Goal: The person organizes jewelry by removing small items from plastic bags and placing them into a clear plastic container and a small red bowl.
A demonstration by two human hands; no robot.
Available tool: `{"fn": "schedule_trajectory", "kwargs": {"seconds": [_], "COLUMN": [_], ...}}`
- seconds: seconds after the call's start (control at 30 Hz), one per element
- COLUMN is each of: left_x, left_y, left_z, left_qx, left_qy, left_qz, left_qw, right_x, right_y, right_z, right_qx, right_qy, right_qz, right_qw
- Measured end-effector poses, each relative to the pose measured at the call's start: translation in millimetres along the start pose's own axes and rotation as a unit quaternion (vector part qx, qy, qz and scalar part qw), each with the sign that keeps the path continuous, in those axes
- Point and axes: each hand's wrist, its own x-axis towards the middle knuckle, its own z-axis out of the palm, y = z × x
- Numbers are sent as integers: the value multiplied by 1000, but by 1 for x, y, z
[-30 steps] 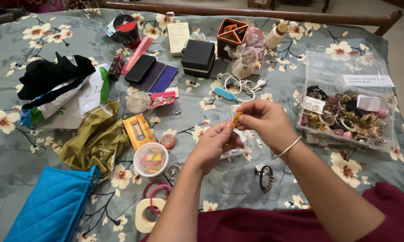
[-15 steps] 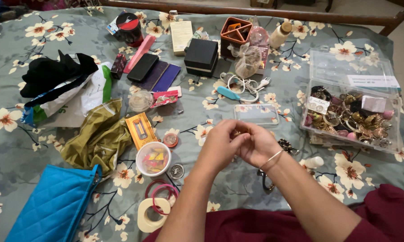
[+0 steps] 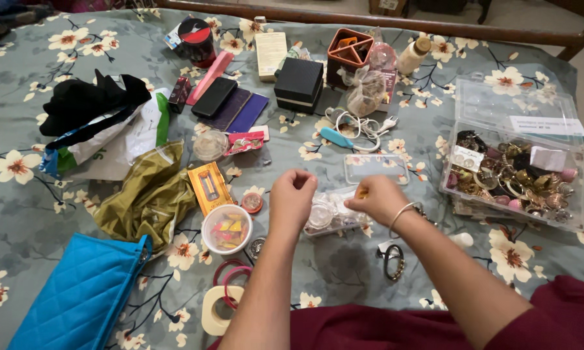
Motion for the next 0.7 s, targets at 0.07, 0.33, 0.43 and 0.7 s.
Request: {"fn": "schedule_trajectory", "kwargs": {"seconds": [0.07,0.33,0.43,0.7], "left_x": [-1,-1,1,4], "left_y": [-3,-6,-7,-16], "left_z": [0,-2,-3,0], "left_qx": [-4,-45,-23,34], "left_qy": [-23,-27,-9,60], "left_qz": [-38,-70,-46,-75], "left_qw": [999,996,999,995], "right_x": [2,7,7,-26], "right_y": [-4,4,6,-14], "right_z": [6,25,26,-36], "right_qx": [-46,-42,84,266], "right_qy": [-33,-69,-86,-4], "right_qz": [23,44,76,-72], "right_qw": [998,996,990,961]}}
